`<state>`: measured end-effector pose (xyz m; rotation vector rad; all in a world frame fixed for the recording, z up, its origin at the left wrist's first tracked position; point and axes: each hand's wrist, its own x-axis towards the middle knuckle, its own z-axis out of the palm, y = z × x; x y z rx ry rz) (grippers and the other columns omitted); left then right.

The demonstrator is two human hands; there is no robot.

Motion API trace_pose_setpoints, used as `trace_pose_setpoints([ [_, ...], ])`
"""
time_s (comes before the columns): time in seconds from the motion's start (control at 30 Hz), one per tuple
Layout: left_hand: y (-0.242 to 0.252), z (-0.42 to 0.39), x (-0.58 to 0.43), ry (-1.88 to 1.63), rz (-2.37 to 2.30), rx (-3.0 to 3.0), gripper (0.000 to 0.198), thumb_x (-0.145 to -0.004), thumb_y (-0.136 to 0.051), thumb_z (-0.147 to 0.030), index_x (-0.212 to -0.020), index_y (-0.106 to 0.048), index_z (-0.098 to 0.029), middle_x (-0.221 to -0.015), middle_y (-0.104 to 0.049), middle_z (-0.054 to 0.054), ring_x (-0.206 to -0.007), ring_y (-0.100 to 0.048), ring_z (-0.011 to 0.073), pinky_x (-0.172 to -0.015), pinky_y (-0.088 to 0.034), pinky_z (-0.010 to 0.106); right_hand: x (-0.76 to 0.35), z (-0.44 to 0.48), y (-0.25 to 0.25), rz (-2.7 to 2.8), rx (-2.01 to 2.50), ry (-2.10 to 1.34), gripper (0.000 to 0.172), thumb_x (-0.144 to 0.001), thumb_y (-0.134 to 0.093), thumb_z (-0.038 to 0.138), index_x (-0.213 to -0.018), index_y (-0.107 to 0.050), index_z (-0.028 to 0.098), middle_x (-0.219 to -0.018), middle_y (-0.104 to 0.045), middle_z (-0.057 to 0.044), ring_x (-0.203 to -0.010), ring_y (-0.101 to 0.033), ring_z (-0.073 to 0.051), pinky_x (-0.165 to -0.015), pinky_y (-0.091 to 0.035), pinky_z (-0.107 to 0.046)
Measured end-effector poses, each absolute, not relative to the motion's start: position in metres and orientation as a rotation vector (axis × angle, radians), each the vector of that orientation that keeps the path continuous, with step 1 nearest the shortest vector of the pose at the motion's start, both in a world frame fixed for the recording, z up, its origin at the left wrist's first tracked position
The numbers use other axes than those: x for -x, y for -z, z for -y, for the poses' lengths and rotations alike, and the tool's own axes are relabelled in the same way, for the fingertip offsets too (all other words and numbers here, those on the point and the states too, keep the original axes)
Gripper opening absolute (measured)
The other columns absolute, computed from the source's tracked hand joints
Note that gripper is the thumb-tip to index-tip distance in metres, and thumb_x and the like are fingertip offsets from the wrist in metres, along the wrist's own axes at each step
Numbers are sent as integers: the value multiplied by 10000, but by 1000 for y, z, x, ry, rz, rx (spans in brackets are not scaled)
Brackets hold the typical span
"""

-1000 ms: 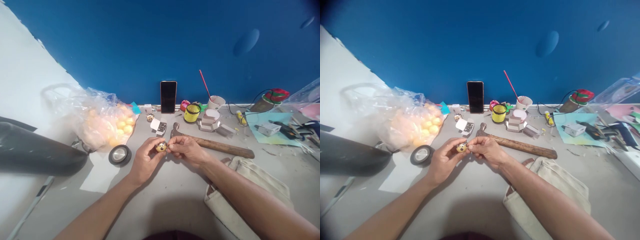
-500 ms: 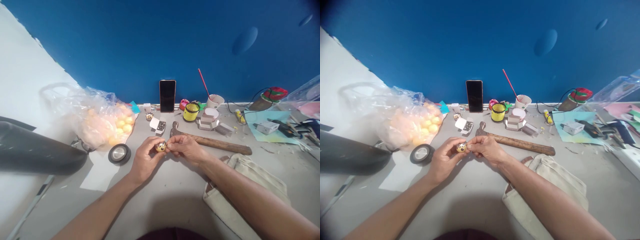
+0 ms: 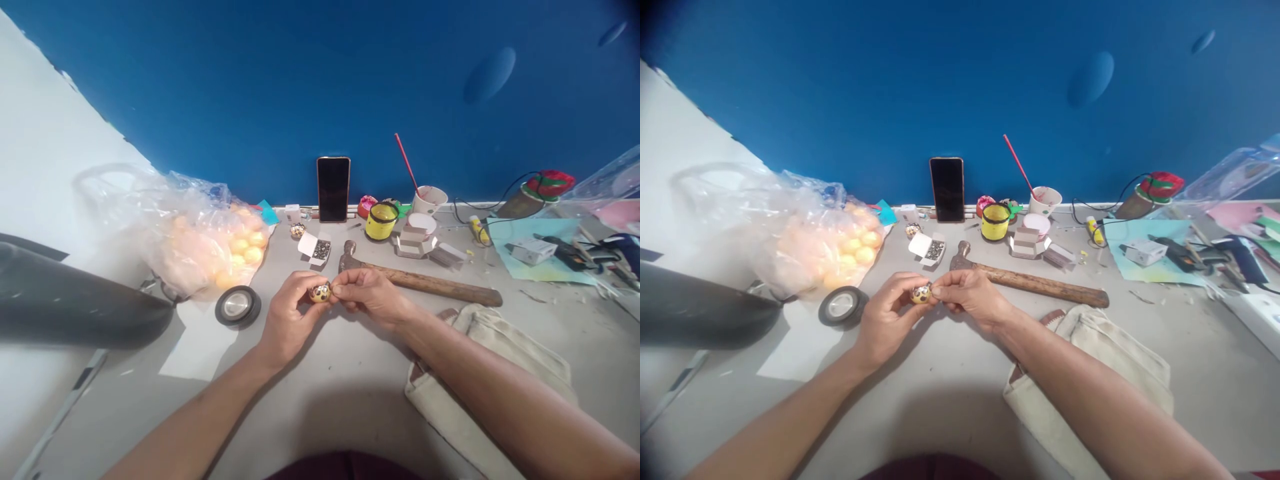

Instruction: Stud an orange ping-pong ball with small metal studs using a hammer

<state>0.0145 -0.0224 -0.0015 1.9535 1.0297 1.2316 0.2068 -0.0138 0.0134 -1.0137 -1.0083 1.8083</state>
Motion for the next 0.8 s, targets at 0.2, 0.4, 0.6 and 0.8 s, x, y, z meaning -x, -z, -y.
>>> trace_pose_setpoints([
  [0.2,0,24,-15,-1277,-1006,-2008,258,-880,-712,-142,-1119,-666,-227,-1060,-644,56,-933,-671,166,-776,-597,278,-204,16,-18,945,1018,-1828,362,-578,-926,445,-682,-732,158,-643,-687,-20,-496,-409,-66,-485,-268,-229],
  [0.4,-2,26,-15,-1336,-1029,-2038,255,-872,-721,-127,-1102,-671,-225,-1032,-644,59,-912,-663,163,-746,-582,261,-200,20,-20,897,1026,-1835,319,-575,-917,403,-663,-728,162,-644,-674,-20,-512,-427,-76,-503,-304,-236],
  [0.6,-6,27,-16,-1385,-1012,-2019,241,-851,-757,-141,-1062,-685,-232,-1026,-647,50,-907,-663,159,-729,-567,250,-198,21,-22,868,1038,-1844,265,-562,-891,347,-651,-720,165,-635,-668,-15,-514,-450,-83,-510,-327,-242],
  [0.8,0,27,-17,-1367,-1031,-1941,203,-861,-760,-188,-1043,-677,-219,-998,-626,50,-911,-648,162,-725,-562,257,-193,25,-24,1030,1171,-1592,154,-616,-799,281,-660,-710,164,-619,-647,-2,-570,-476,-100,-553,-368,-249],
])
